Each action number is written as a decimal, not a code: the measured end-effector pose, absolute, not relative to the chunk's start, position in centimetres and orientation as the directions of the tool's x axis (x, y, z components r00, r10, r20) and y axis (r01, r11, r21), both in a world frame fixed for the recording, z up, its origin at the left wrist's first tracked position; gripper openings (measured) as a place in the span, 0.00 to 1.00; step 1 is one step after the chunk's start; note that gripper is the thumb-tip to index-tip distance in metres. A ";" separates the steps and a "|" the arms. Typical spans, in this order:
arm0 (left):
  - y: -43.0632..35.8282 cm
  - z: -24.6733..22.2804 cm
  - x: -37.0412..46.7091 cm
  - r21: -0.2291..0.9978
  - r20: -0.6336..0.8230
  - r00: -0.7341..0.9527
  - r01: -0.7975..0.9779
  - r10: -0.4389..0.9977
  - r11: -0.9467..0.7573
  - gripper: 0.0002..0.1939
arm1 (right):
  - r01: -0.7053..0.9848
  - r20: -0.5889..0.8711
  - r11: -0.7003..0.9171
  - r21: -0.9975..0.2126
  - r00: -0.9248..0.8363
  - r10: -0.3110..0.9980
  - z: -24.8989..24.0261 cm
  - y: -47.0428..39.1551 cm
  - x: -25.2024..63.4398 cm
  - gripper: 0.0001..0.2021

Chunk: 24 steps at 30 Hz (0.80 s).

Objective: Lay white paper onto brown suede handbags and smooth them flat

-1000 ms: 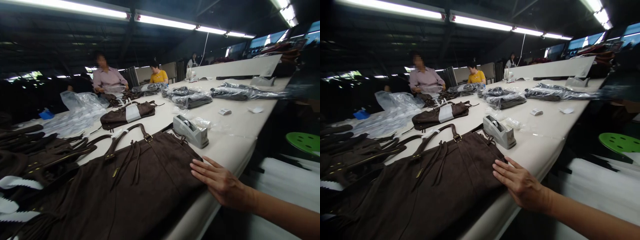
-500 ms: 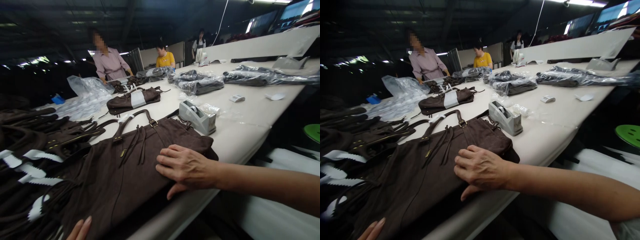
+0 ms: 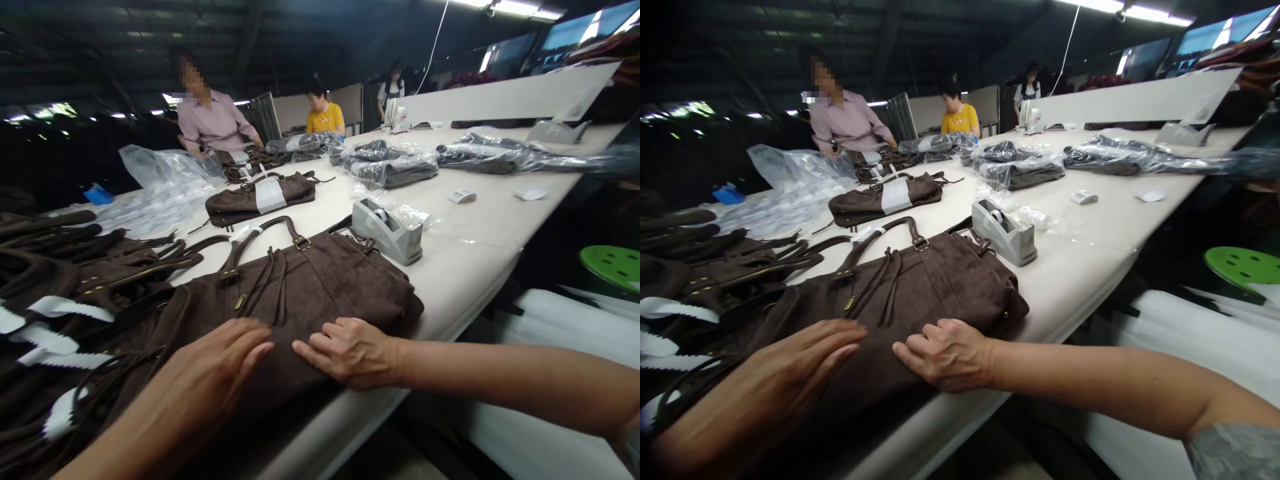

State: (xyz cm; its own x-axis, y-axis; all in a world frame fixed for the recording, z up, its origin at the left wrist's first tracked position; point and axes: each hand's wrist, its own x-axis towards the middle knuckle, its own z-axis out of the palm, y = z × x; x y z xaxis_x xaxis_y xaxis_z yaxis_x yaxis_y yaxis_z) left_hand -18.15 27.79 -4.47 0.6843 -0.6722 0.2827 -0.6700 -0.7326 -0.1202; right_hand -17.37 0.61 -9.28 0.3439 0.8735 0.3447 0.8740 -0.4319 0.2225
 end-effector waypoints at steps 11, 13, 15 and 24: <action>22.6 -10.0 -17.9 -0.185 0.134 0.680 -0.697 -0.721 -0.692 0.32 | 0.649 0.082 -0.662 -0.376 0.735 0.673 -5.6 -0.4 -19.2 0.17; 22.9 -10.3 -17.6 -0.208 0.181 0.654 -0.704 -0.734 -0.679 0.32 | 0.665 0.099 -0.694 -0.276 0.738 0.667 -5.3 2.6 -18.7 0.18; 23.2 -11.1 -17.3 -0.231 0.255 0.624 -0.702 -0.739 -0.673 0.32 | 0.714 0.171 -0.661 -0.230 0.698 0.695 -6.0 5.6 -18.1 0.25; 27.9 -15.3 -16.9 -0.190 0.406 0.660 -0.616 -0.632 -0.765 0.27 | 0.449 0.278 -0.871 -0.201 0.878 0.389 -9.8 2.8 -17.9 0.33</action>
